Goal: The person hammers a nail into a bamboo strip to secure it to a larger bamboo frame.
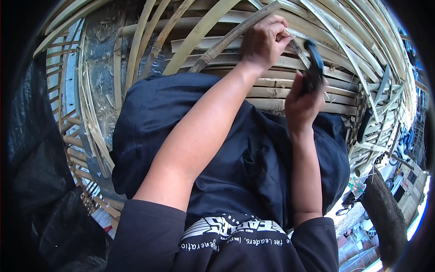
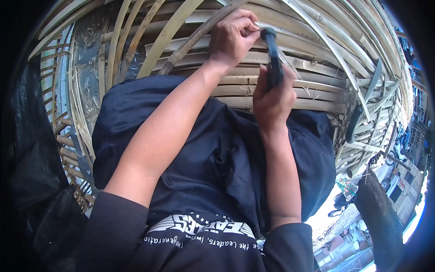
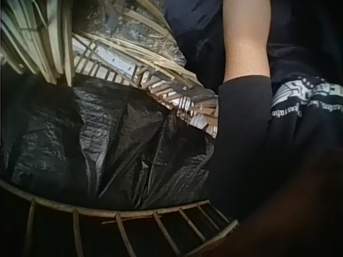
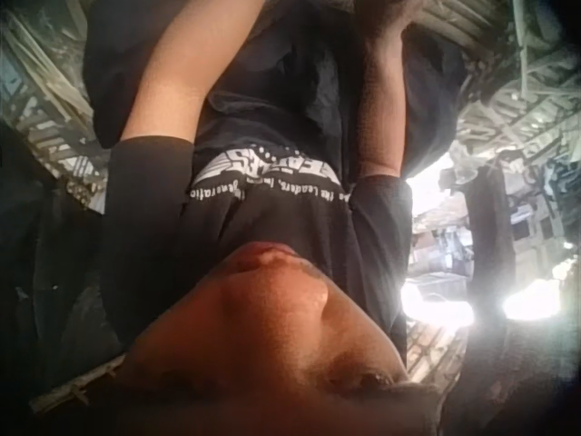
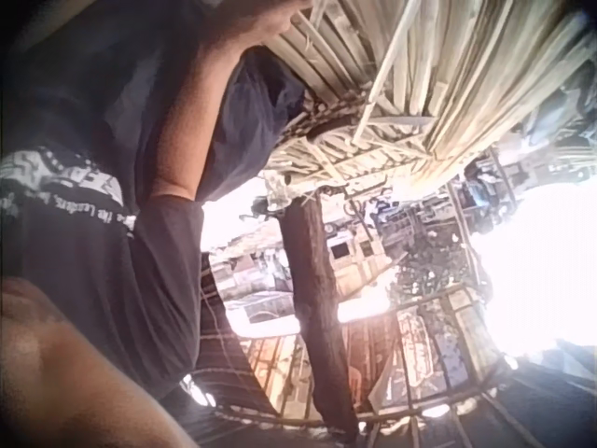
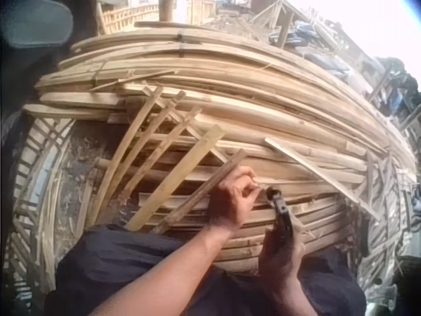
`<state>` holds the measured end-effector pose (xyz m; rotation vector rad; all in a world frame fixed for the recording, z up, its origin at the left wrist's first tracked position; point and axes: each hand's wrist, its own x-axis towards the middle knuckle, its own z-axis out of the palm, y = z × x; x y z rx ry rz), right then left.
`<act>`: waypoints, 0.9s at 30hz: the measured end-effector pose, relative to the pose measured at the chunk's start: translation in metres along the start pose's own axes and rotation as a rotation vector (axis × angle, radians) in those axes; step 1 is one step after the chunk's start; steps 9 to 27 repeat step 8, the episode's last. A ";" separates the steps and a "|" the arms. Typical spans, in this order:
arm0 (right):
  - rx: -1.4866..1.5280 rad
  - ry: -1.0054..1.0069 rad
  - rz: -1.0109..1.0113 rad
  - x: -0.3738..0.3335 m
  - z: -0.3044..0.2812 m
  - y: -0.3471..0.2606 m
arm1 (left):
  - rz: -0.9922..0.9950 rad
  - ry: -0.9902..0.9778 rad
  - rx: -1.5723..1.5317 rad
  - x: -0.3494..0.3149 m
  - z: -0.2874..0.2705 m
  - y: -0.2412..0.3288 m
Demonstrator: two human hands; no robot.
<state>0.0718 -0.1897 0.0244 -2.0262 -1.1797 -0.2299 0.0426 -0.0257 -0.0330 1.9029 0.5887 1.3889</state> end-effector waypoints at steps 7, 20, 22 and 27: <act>-0.003 -0.030 0.002 -0.007 -0.002 0.006 | -0.065 -0.030 -0.012 -0.005 -0.002 0.006; -0.005 -0.020 -0.005 -0.003 -0.001 0.006 | -0.078 -0.066 0.028 -0.005 -0.004 0.005; -0.005 -0.020 -0.005 -0.003 -0.001 0.006 | -0.078 -0.066 0.028 -0.005 -0.004 0.005; -0.005 -0.020 -0.005 -0.003 -0.001 0.006 | -0.078 -0.066 0.028 -0.005 -0.004 0.005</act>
